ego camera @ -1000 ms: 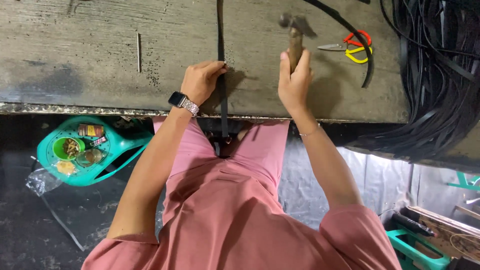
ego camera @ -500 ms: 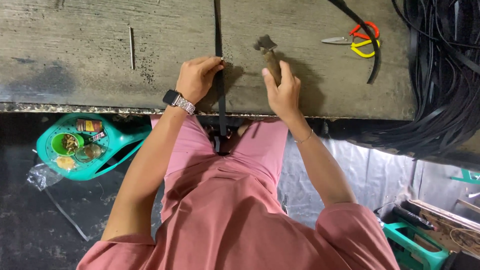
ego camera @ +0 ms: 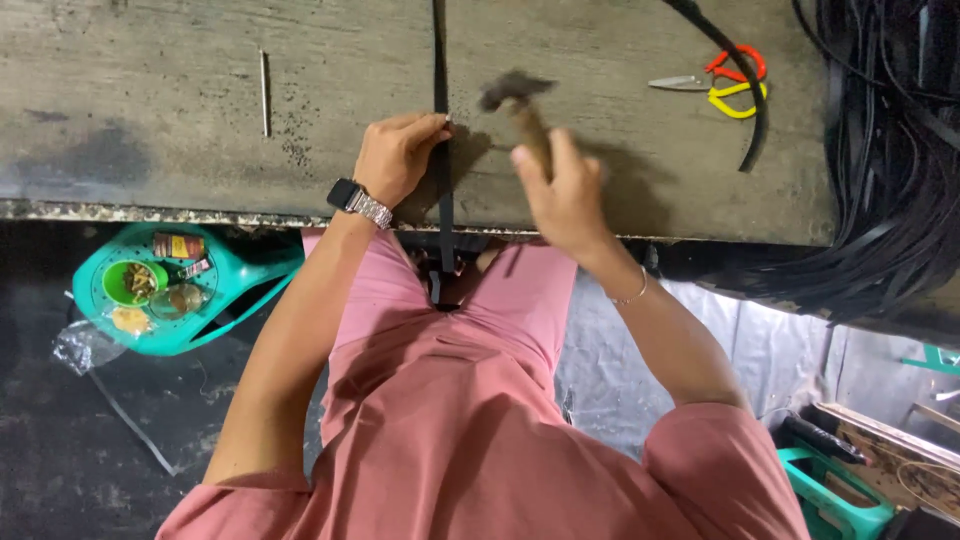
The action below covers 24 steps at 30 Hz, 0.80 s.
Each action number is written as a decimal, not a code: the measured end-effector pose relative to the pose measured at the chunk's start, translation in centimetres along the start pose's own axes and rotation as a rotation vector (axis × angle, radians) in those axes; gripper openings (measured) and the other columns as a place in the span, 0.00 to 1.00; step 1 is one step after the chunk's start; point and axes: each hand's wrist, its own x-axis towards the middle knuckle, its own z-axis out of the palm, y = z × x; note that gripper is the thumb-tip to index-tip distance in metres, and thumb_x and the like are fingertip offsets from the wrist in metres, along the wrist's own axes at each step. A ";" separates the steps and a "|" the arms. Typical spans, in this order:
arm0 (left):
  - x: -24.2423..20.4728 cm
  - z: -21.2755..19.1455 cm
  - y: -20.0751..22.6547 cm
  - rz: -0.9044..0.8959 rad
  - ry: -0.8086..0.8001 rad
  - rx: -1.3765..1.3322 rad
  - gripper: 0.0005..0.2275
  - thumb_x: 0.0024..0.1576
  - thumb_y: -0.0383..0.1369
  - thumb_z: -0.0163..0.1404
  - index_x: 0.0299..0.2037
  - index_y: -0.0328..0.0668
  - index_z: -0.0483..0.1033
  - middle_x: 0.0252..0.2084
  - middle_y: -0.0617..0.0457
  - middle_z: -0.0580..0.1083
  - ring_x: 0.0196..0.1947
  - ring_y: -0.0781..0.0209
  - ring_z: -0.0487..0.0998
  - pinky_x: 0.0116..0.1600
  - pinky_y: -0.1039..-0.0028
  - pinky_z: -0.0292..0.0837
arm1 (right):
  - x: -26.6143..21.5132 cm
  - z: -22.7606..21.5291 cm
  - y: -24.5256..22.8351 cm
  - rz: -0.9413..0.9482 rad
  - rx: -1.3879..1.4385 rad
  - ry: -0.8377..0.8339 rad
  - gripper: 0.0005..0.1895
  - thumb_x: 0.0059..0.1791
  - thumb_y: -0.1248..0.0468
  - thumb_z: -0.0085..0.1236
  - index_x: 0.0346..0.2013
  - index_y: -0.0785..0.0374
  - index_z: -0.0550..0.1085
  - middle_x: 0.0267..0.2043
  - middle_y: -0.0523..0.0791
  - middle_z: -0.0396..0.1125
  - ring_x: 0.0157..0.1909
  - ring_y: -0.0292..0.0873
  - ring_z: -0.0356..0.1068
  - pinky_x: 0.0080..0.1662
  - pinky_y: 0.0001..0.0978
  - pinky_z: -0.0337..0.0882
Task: The person hammers nails into a black leather strip placed on a wooden workbench. They repeatedly pick up nails, position them on the strip, and strike them with a hammer. The person also briefly moves a pile of leather strips aside and retrieves another strip to continue the process.
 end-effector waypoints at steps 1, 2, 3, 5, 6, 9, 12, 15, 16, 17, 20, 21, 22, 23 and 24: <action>-0.3 0.5 -0.4 0.007 0.006 0.014 0.01 0.64 0.26 0.57 0.41 0.42 0.80 0.32 0.49 0.80 0.36 0.44 0.83 0.41 0.63 0.79 | 0.0 -0.1 1.5 0.016 -0.134 0.080 0.14 0.56 0.53 0.56 0.36 0.59 0.67 0.21 0.53 0.65 0.25 0.60 0.70 0.29 0.49 0.65; -0.6 0.9 -0.7 0.013 0.012 0.027 0.00 0.64 0.28 0.58 0.41 0.45 0.81 0.32 0.51 0.80 0.36 0.46 0.83 0.42 0.65 0.79 | 0.0 -0.2 2.9 0.031 -0.269 0.159 0.16 0.57 0.49 0.55 0.39 0.58 0.67 0.24 0.58 0.68 0.29 0.68 0.71 0.32 0.60 0.65; -0.4 0.5 -0.5 0.015 0.016 0.031 0.00 0.64 0.28 0.58 0.41 0.45 0.81 0.32 0.51 0.80 0.36 0.46 0.83 0.42 0.65 0.79 | 0.6 -0.1 3.7 0.026 -0.268 0.161 0.16 0.57 0.49 0.55 0.39 0.58 0.67 0.24 0.58 0.68 0.29 0.68 0.71 0.32 0.60 0.65; 0.0 -0.2 0.1 0.052 -0.061 -0.003 0.04 0.65 0.26 0.55 0.45 0.33 0.82 0.41 0.47 0.81 0.35 0.49 0.83 0.35 0.63 0.79 | 1.6 -0.1 5.1 0.073 -0.582 0.305 0.14 0.54 0.53 0.58 0.47 0.57 0.68 0.30 0.51 0.73 0.31 0.61 0.72 0.32 0.53 0.65; 0.0 -0.3 0.2 0.054 -0.062 -0.005 0.04 0.65 0.26 0.55 0.45 0.33 0.82 0.41 0.47 0.81 0.35 0.49 0.83 0.35 0.63 0.79 | 1.9 0.6 6.1 0.076 -0.583 0.306 0.14 0.54 0.53 0.58 0.47 0.57 0.68 0.30 0.51 0.73 0.31 0.61 0.72 0.32 0.53 0.65; 0.2 -0.3 -0.1 0.030 -0.102 -0.058 0.05 0.67 0.27 0.52 0.47 0.34 0.80 0.43 0.46 0.80 0.37 0.46 0.82 0.38 0.60 0.77 | 2.7 2.8 7.9 0.081 -0.722 0.250 0.17 0.52 0.60 0.63 0.51 0.57 0.67 0.45 0.45 0.70 0.45 0.42 0.63 0.49 0.34 0.64; -0.1 0.1 -0.6 0.057 -0.098 -0.053 0.05 0.66 0.25 0.53 0.45 0.29 0.80 0.47 0.40 0.77 0.45 0.42 0.78 0.46 0.56 0.77 | 2.9 5.8 6.9 -0.152 -0.654 0.305 0.17 0.49 0.59 0.59 0.51 0.52 0.69 0.56 0.43 0.61 0.57 0.45 0.60 0.55 0.41 0.62; -0.1 0.0 -0.4 0.102 -0.083 -0.118 0.03 0.64 0.21 0.55 0.46 0.27 0.79 0.45 0.41 0.76 0.42 0.44 0.77 0.46 0.59 0.76 | 3.4 8.2 5.1 -0.440 -0.189 0.100 0.10 0.53 0.66 0.59 0.49 0.62 0.76 0.45 0.46 0.71 0.49 0.45 0.66 0.53 0.37 0.63; -0.1 0.0 -0.3 0.111 -0.074 -0.105 0.04 0.64 0.22 0.57 0.45 0.28 0.79 0.43 0.41 0.77 0.40 0.46 0.77 0.45 0.60 0.76 | 3.5 8.6 4.4 -0.396 -0.242 0.045 0.10 0.51 0.65 0.62 0.46 0.62 0.77 0.47 0.44 0.69 0.51 0.45 0.64 0.51 0.38 0.61; 0.0 -0.2 -0.2 0.122 -0.065 -0.089 0.04 0.63 0.24 0.59 0.45 0.29 0.80 0.41 0.41 0.77 0.39 0.47 0.78 0.43 0.61 0.76 | 3.8 9.1 3.7 -0.354 -0.290 -0.008 0.09 0.49 0.64 0.64 0.43 0.61 0.78 0.50 0.42 0.67 0.53 0.45 0.62 0.48 0.40 0.59; -0.1 0.3 -0.7 -0.007 -0.084 -0.104 0.03 0.62 0.21 0.58 0.36 0.36 0.78 0.33 0.49 0.77 0.32 0.54 0.77 0.39 0.67 0.71 | 3.7 8.5 2.8 -0.298 -0.320 -0.009 0.10 0.51 0.56 0.62 0.36 0.60 0.75 0.52 0.43 0.65 0.54 0.49 0.61 0.50 0.47 0.59; 0.0 0.2 -0.4 -0.012 -0.089 -0.104 0.03 0.62 0.21 0.58 0.36 0.36 0.78 0.33 0.49 0.77 0.32 0.54 0.77 0.39 0.67 0.71 | 3.5 8.5 2.6 -0.293 -0.316 -0.011 0.10 0.51 0.56 0.62 0.36 0.60 0.75 0.52 0.43 0.65 0.54 0.49 0.61 0.50 0.47 0.59; 0.2 0.1 -0.1 -0.144 -0.026 -0.177 0.05 0.63 0.26 0.57 0.34 0.38 0.79 0.30 0.52 0.78 0.30 0.60 0.78 0.37 0.71 0.71 | 3.3 8.4 2.3 -0.284 -0.307 -0.017 0.09 0.48 0.58 0.65 0.35 0.58 0.75 0.52 0.44 0.64 0.54 0.50 0.61 0.50 0.48 0.59; 1.1 -0.1 -0.1 -0.259 0.042 -0.246 0.08 0.63 0.30 0.56 0.31 0.40 0.79 0.27 0.55 0.79 0.28 0.67 0.79 0.34 0.76 0.71 | 3.8 8.1 2.1 -0.285 -0.302 -0.008 0.09 0.45 0.60 0.68 0.34 0.55 0.74 0.52 0.44 0.64 0.55 0.51 0.61 0.50 0.49 0.59; 1.4 -0.1 -0.1 -0.248 0.041 -0.243 0.08 0.63 0.30 0.56 0.31 0.40 0.79 0.27 0.55 0.79 0.28 0.67 0.79 0.34 0.76 0.71 | 4.0 8.1 2.3 -0.288 -0.302 0.003 0.09 0.45 0.60 0.68 0.34 0.55 0.74 0.52 0.44 0.64 0.55 0.51 0.61 0.50 0.49 0.59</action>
